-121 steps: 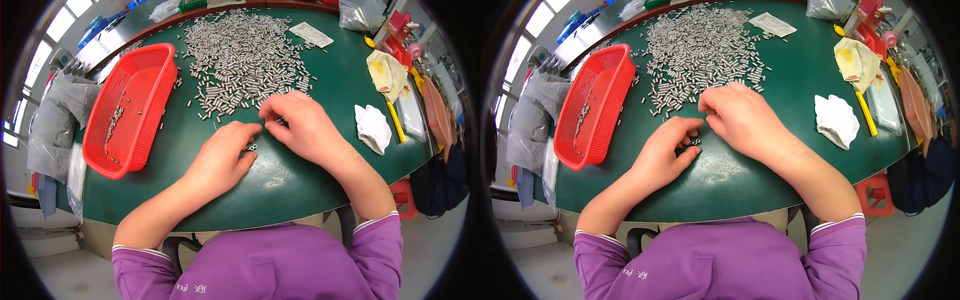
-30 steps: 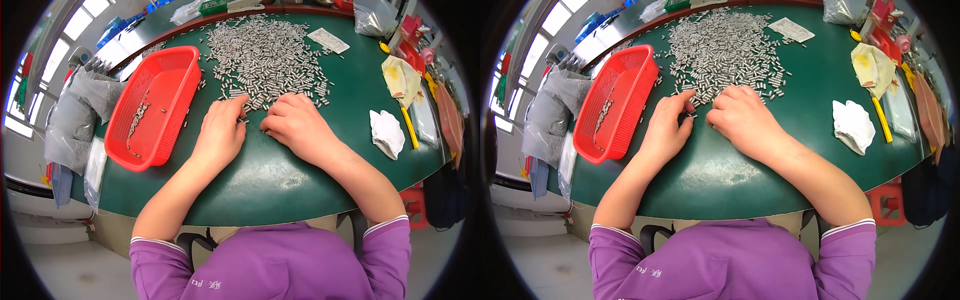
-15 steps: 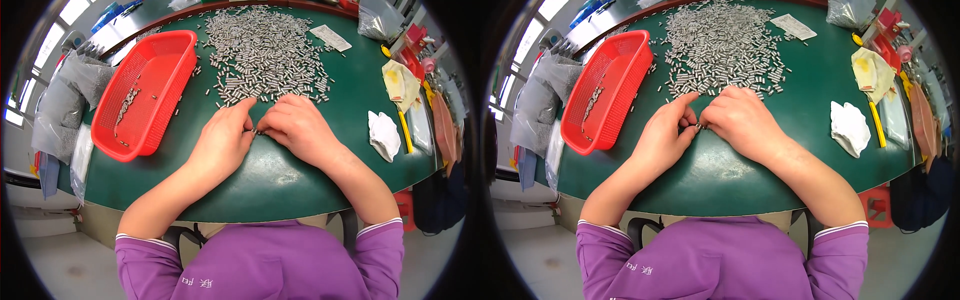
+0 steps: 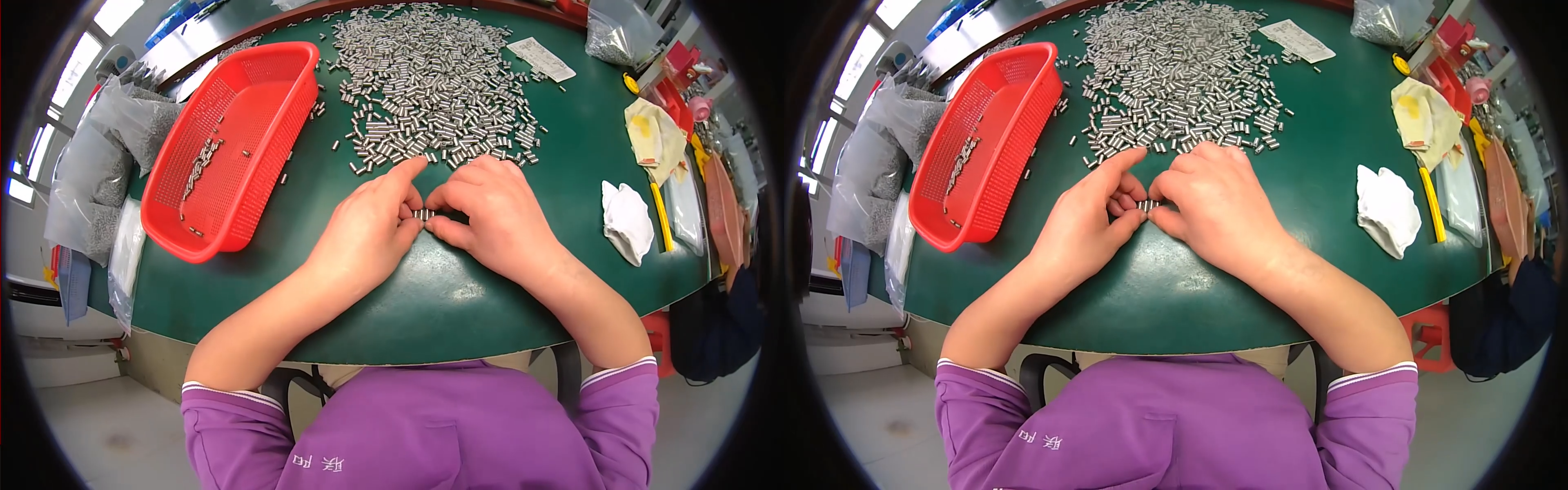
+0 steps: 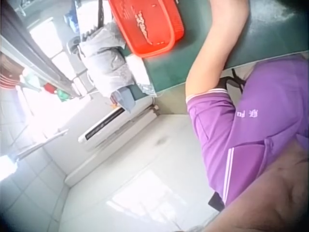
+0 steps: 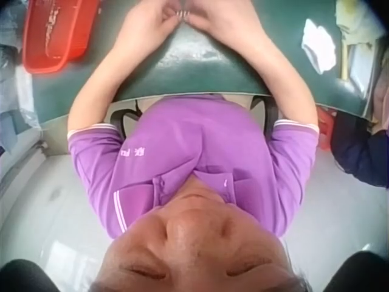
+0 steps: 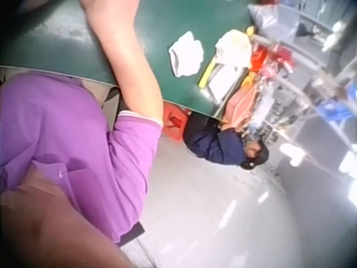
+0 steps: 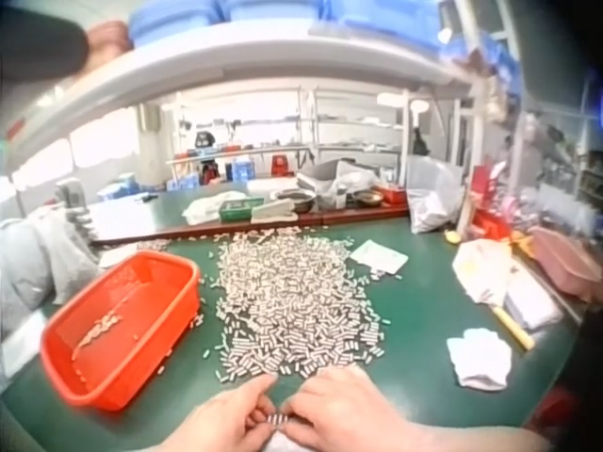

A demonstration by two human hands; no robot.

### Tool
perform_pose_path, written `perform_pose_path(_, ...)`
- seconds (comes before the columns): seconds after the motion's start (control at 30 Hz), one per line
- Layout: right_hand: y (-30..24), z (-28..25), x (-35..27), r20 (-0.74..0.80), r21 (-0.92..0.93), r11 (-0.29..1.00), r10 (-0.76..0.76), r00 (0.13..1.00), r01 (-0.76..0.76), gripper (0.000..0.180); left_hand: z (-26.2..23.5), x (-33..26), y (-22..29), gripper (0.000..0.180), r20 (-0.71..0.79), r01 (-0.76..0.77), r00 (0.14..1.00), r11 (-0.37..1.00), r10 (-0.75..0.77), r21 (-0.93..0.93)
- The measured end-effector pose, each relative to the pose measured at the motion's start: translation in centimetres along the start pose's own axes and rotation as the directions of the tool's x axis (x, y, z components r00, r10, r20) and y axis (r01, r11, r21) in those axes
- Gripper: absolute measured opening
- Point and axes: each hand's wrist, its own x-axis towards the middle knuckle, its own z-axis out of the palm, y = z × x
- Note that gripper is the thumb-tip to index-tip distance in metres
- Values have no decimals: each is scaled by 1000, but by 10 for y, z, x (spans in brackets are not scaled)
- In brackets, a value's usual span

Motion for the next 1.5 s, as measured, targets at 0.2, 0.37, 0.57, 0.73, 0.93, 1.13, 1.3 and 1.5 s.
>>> perform_pose_path(0.2, 2, -1, -1, -17, 10, 1000, -3, 1000, 3, 16, -4, -2, 7, 60, 22, 80, 997, 993, -78, -92)
perform_pose_path(0.37, 2, 2, -2, -13, 39, 999, 34, 999, -34, 16, -3, 0, 3, 57, 15, 73, 997, 991, -72, -116)
perform_pose_path(0.57, -2, 1, 1, -13, 84, 996, 36, 999, -34, 17, -1, -1, 6, 54, 12, 102, 995, 991, -102, -86)
perform_pose_path(0.73, -1, -1, -2, 12, 108, 993, 36, 999, -37, 21, -1, -2, 6, 54, 37, 48, 998, 997, -46, -58)
perform_pose_path(0.93, -1, -4, -3, 23, 125, 991, 41, 999, -44, 22, -1, -4, 4, 58, 28, 43, 999, 996, -41, -79)
perform_pose_path(1.13, 0, -8, -3, 60, 98, 993, 52, 997, -58, 22, -2, -4, 2, 57, 50, 11, 999, 1000, -10, -26)
perform_pose_path(1.3, 0, -6, -3, 54, 105, 993, 47, 997, -52, 21, -2, -4, 3, 56, 58, 20, 998, 999, -19, -26)
perform_pose_path(1.5, 1, -6, -2, 60, 121, 991, 46, 997, -53, 18, -2, -5, 2, 57, 60, 19, 998, 999, -16, -47)
